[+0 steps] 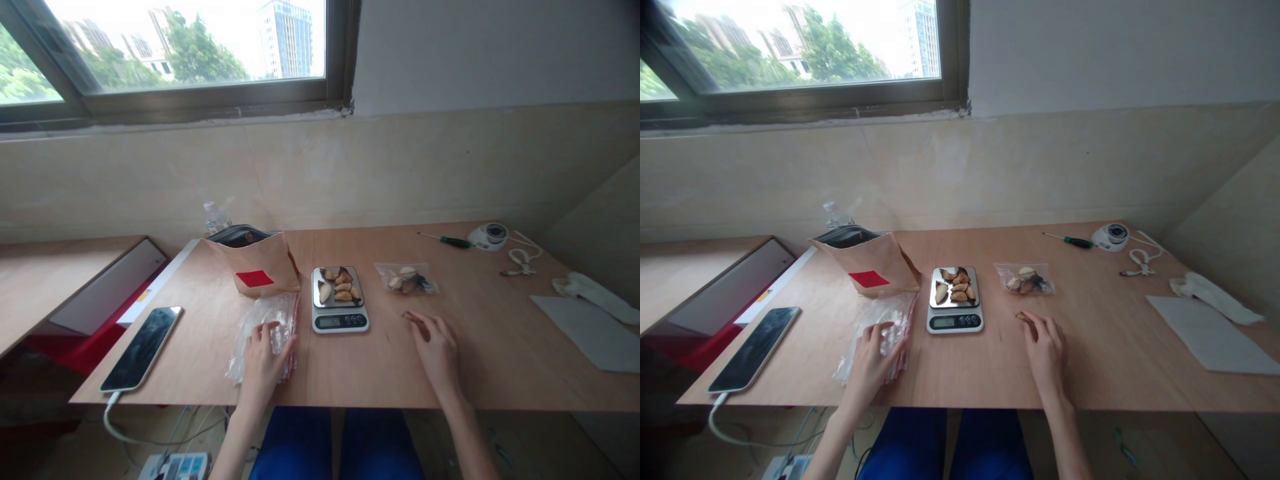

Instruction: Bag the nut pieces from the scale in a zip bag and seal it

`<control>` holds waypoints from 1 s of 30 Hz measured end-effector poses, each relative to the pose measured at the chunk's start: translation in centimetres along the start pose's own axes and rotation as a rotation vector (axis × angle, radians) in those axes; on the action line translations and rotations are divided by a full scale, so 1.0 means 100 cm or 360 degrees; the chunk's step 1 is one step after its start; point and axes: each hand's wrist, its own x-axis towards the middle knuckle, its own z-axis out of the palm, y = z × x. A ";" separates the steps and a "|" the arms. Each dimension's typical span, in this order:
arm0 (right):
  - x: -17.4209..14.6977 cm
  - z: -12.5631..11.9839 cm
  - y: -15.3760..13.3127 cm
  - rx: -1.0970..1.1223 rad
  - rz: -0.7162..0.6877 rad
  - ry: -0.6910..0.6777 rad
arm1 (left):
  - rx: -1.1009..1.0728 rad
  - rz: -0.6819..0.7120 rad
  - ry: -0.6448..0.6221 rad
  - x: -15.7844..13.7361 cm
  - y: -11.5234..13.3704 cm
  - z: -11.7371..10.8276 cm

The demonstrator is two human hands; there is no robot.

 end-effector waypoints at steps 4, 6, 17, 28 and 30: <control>-0.009 -0.001 0.018 -0.0211 -0.0160 0.0031 | 0.0085 -0.0017 -0.0065 0.000 0.009 -0.005; -0.012 0.000 0.015 -0.0250 -0.0170 0.0046 | 0.0103 -0.0053 -0.0085 0.002 0.010 -0.006; -0.027 0.007 -0.161 0.1088 0.0043 -0.0680 | -0.0719 0.0210 0.0315 -0.019 0.077 -0.014; 0.000 0.033 -0.135 0.1206 0.0229 -0.1167 | -0.1210 -0.0430 0.0787 -0.014 0.076 -0.018; 0.014 0.030 -0.127 0.1120 0.0037 -0.1143 | -0.1179 -0.0410 0.0819 -0.006 0.074 -0.018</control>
